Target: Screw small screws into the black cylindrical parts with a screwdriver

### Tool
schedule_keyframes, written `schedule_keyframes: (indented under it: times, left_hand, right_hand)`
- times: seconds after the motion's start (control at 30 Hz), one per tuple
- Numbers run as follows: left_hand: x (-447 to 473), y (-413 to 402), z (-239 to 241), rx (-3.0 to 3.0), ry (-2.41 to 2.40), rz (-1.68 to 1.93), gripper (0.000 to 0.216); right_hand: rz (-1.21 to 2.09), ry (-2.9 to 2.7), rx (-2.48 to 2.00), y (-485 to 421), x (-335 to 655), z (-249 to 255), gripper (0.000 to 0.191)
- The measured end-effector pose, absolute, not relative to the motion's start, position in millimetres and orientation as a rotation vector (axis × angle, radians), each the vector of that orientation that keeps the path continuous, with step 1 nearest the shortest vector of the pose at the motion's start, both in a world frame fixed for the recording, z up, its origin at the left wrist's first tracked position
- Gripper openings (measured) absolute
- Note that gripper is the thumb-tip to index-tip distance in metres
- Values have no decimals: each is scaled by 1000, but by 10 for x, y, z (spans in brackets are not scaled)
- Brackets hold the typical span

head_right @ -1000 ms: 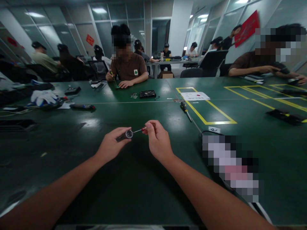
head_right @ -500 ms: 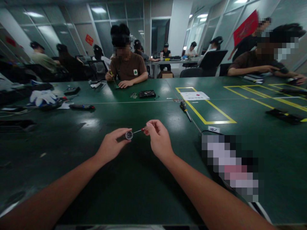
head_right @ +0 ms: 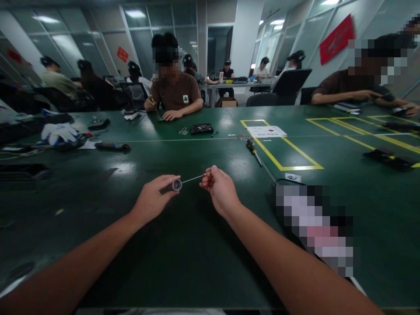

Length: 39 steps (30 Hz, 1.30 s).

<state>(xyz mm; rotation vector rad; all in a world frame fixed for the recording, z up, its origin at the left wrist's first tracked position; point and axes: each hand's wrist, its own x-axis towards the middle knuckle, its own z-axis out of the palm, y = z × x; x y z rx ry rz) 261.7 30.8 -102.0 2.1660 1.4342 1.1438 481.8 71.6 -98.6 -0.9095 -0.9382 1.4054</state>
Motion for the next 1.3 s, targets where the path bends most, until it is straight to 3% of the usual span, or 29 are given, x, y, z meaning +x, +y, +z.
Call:
schedule_keyframes:
  times: [0.23, 0.5, 0.57, 0.8, 0.87, 1.2, 1.3]
  left_hand:
    - [2623, 299, -1010, 2158, 1471, 1131, 45]
    - [2610, 310, -1032, 2175, 1542, 1152, 45]
    - [2598, 315, -1037, 2186, 1566, 1153, 45]
    - [2612, 306, -1007, 2161, 1527, 1159, 45]
    - [2621, 299, -1000, 2156, 1516, 1160, 45]
    - [2587, 334, -1062, 2164, 1558, 1183, 46]
    - [2583, 343, -1081, 2174, 1559, 1162, 45]
  right_hand:
    - [1049, -1172, -934, 635, 4773, -969, 30]
    - [557, -1829, -941, 319, 4770, -744, 17]
    - [554, -1864, -933, 304, 4759, -745, 17]
    - [1142, -1204, -978, 613, 4751, -963, 27]
    - [1176, -1163, -968, 652, 4755, -991, 28]
    - [434, -1917, -937, 292, 4763, -720, 18]
    - [426, -1970, -892, 285, 4744, -732, 17]
